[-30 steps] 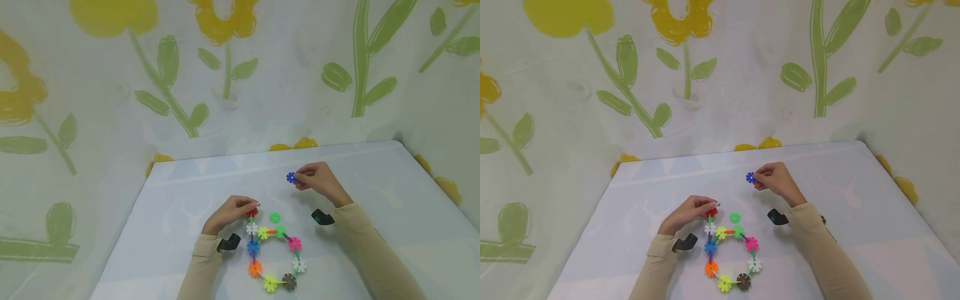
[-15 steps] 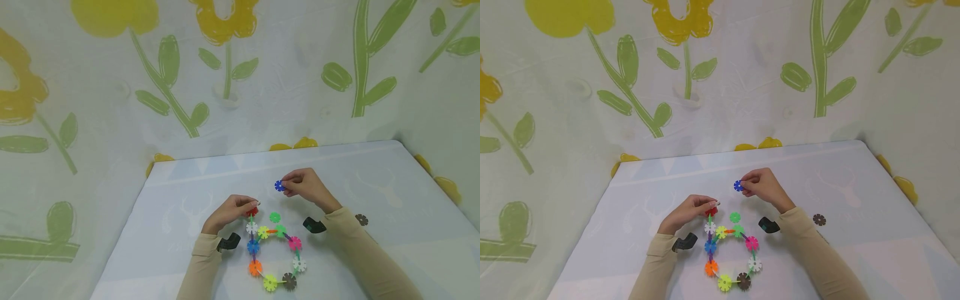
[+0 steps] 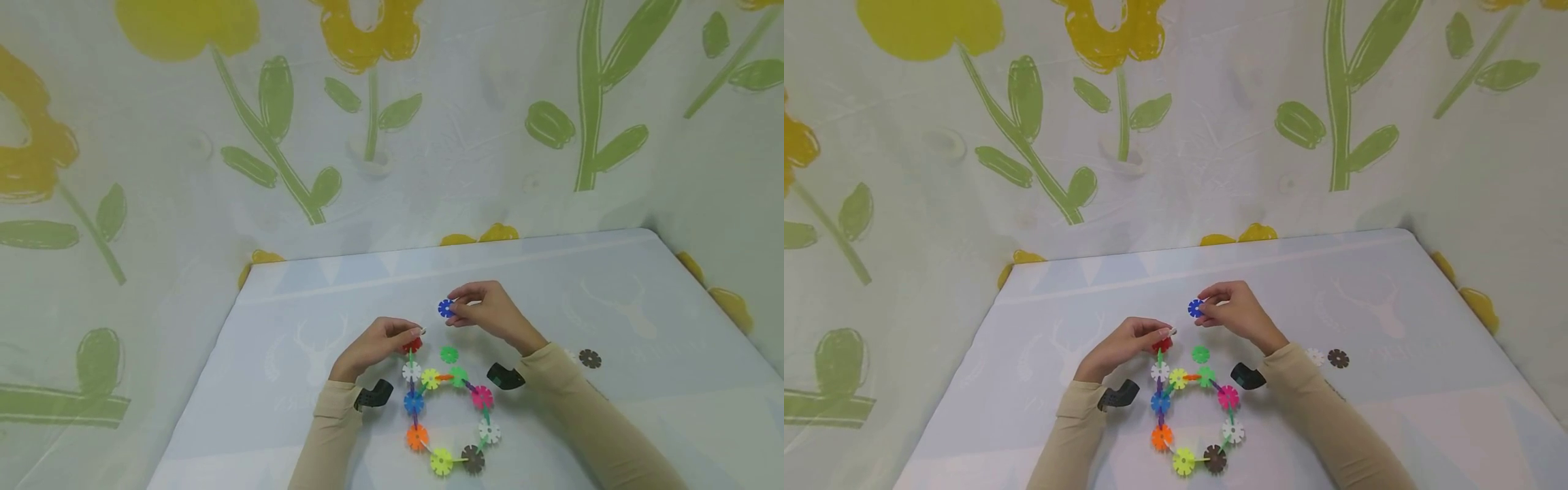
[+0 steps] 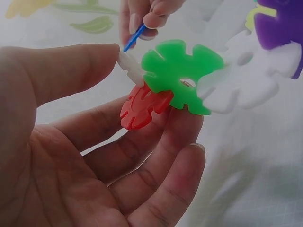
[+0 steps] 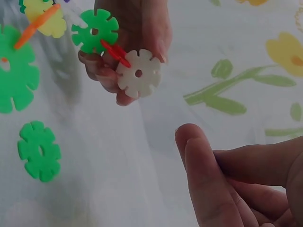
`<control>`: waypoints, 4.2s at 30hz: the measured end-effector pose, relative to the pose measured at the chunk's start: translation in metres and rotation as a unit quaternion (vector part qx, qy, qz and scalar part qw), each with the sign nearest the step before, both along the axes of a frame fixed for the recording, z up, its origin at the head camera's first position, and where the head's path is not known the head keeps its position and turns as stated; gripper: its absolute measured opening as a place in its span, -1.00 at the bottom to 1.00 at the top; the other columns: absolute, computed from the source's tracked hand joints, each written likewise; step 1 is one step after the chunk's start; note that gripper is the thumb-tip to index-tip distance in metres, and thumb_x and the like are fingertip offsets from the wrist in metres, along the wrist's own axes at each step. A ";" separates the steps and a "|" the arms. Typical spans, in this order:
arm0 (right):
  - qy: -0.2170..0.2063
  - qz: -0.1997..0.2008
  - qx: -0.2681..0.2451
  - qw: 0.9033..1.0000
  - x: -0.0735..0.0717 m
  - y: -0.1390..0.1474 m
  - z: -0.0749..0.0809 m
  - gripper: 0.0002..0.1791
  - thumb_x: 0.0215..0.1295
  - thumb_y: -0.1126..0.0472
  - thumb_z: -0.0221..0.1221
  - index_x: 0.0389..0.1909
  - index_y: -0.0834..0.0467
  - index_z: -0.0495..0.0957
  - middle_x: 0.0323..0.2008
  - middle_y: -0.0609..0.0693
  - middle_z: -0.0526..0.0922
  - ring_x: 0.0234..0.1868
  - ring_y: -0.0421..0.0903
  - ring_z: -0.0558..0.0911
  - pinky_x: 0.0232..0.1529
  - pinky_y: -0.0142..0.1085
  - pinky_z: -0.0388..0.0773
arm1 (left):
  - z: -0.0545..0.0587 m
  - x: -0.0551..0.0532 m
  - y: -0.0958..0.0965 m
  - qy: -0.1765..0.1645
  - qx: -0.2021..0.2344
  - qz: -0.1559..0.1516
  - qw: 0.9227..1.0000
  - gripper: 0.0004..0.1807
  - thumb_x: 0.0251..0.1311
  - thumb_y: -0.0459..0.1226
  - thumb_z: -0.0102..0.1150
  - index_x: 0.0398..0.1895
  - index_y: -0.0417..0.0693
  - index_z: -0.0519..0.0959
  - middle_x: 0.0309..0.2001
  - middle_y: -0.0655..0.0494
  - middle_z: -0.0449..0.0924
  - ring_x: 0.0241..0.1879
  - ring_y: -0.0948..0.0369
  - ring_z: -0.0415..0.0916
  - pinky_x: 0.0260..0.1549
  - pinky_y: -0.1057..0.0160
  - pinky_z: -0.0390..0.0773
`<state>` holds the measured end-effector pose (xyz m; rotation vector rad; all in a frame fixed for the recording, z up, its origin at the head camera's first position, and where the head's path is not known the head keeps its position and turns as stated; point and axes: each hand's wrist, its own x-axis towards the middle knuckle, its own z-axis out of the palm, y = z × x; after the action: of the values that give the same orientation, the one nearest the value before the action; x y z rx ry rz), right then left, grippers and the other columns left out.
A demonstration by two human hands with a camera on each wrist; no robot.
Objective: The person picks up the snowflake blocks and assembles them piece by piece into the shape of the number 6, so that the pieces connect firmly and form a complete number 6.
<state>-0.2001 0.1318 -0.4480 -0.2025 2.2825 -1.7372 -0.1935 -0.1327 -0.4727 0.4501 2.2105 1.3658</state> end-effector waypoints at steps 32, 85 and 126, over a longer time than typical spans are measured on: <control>0.031 0.060 -0.011 0.998 0.013 -0.027 -0.010 -0.83 0.40 0.42 0.22 -0.08 0.42 0.67 -0.28 0.21 0.72 -0.26 0.21 0.83 -0.24 -0.24 0.77 | 0.002 0.001 0.001 0.019 0.021 -0.011 1.000 -0.59 0.54 -0.11 0.08 0.15 -0.25 0.67 0.00 -0.13 0.76 -0.09 0.32 0.62 0.03 0.30 0.63; 0.118 0.029 0.108 0.987 0.014 0.076 0.017 -0.66 0.50 0.18 0.22 0.12 0.32 0.64 -0.04 0.31 0.76 -0.17 0.00 0.79 -0.16 -0.37 0.71 | 0.000 0.003 0.007 0.031 0.016 0.037 0.999 -0.61 0.56 -0.15 0.06 0.21 -0.22 0.64 0.08 -0.11 0.75 0.09 0.11 0.68 0.23 0.01 0.60; 0.155 0.090 0.284 0.942 0.054 0.141 -0.012 -0.90 0.29 0.28 0.38 -0.21 0.14 0.69 -0.30 -0.13 0.68 -0.33 -0.40 0.51 -0.30 -0.42 0.55 | 0.003 0.002 0.006 0.025 0.026 0.058 0.998 -0.67 0.51 -0.18 0.13 0.07 -0.25 0.69 -0.08 -0.14 0.77 -0.25 0.31 0.57 -0.23 0.34 0.55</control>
<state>-0.1462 0.2723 -0.4602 -0.5738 2.7729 -0.9516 -0.1918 -0.1265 -0.4702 0.3841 2.2775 1.4890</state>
